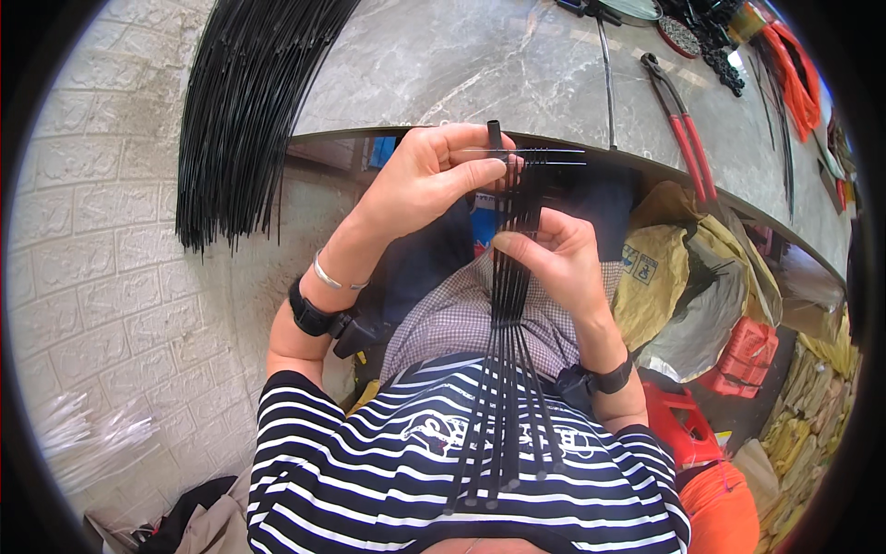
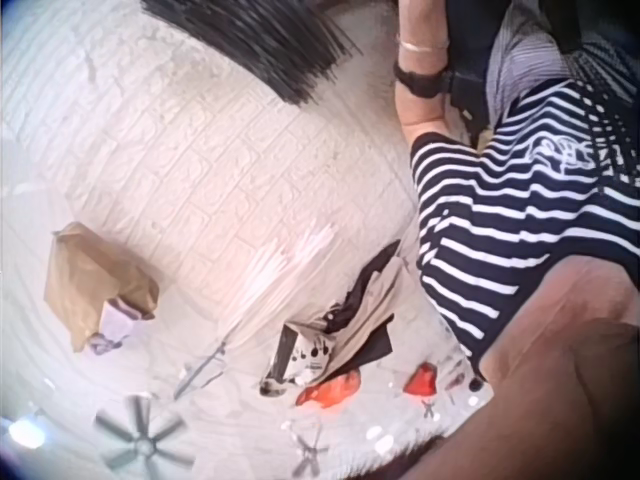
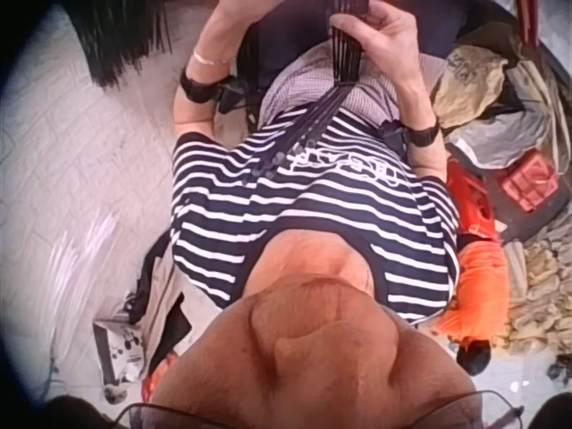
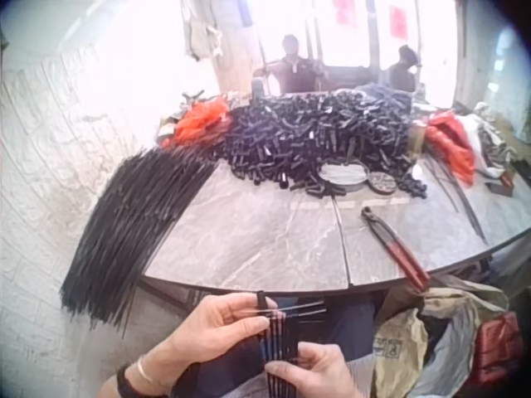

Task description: Assembling black rods into a central hub and using pliers to trim components for umbrella construction.

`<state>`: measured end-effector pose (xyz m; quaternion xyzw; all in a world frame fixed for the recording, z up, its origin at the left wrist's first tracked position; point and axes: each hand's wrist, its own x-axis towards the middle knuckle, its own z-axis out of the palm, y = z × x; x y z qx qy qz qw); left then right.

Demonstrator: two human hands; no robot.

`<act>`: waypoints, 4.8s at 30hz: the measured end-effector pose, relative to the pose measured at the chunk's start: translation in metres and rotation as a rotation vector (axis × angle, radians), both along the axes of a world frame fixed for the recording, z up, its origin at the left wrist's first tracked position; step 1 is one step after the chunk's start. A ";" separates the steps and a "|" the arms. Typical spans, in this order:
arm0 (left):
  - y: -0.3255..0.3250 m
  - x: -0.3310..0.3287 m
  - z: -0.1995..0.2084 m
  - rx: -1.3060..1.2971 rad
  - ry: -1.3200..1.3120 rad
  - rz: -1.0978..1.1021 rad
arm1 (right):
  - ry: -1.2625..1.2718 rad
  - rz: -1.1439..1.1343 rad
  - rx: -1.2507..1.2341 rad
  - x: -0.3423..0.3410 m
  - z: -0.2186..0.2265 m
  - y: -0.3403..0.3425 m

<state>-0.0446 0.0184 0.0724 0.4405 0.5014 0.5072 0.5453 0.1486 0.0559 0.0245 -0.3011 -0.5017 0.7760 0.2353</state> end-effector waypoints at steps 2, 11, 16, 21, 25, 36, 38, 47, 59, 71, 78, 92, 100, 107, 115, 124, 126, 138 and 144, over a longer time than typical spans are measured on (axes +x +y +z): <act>-0.001 0.001 0.001 0.001 0.003 0.008 | 0.012 -0.007 0.001 0.001 -0.001 -0.002; -0.007 0.005 -0.006 0.029 -0.038 0.087 | -0.019 0.051 0.076 0.002 0.003 0.000; -0.007 0.003 -0.009 0.056 -0.069 0.052 | 0.042 0.183 -0.118 0.002 -0.006 0.011; -0.009 0.001 -0.014 0.047 -0.124 0.037 | 0.055 0.189 -0.178 0.002 -0.003 0.010; -0.007 -0.002 -0.023 -0.011 -0.214 0.013 | -0.005 0.166 -0.104 0.003 -0.003 0.006; -0.012 0.005 -0.029 0.033 -0.227 0.131 | -0.020 0.109 -0.032 0.000 -0.006 0.000; -0.013 0.008 -0.029 0.052 -0.225 0.178 | -0.028 0.112 -0.027 0.000 -0.008 0.001; -0.013 0.013 -0.023 0.084 -0.113 0.223 | 0.053 -0.045 0.017 -0.006 0.011 0.002; -0.017 0.024 -0.021 0.092 -0.081 0.287 | 0.027 0.024 0.037 0.000 0.009 0.013; -0.018 0.017 -0.037 0.113 -0.324 0.213 | 0.040 0.068 -0.136 -0.002 -0.004 0.015; -0.016 0.008 -0.035 0.084 -0.364 0.063 | 0.007 0.054 0.029 0.001 0.004 0.015; -0.012 0.022 -0.040 0.117 -0.503 0.144 | 0.154 0.169 -0.208 0.000 -0.017 0.026; 0.017 0.017 -0.015 0.147 -0.265 -0.082 | 0.469 0.290 -0.072 0.002 -0.019 0.061; 0.050 0.023 -0.022 0.215 -0.251 -0.188 | 0.493 0.298 -0.031 0.016 -0.018 0.078; 0.046 0.041 -0.025 0.260 -0.370 -0.260 | 0.490 0.330 0.014 0.029 -0.015 0.070; 0.018 0.056 -0.016 0.255 -0.380 -0.182 | 0.420 0.338 0.205 0.042 0.012 0.046; 0.022 0.059 -0.022 0.245 -0.395 -0.133 | 0.339 0.282 0.198 0.043 0.006 0.061; 0.009 0.058 0.004 0.392 0.040 0.263 | 0.241 0.077 0.279 0.026 0.015 0.052; 0.014 0.048 0.005 0.380 0.119 0.300 | 0.168 0.029 0.297 0.016 0.023 0.039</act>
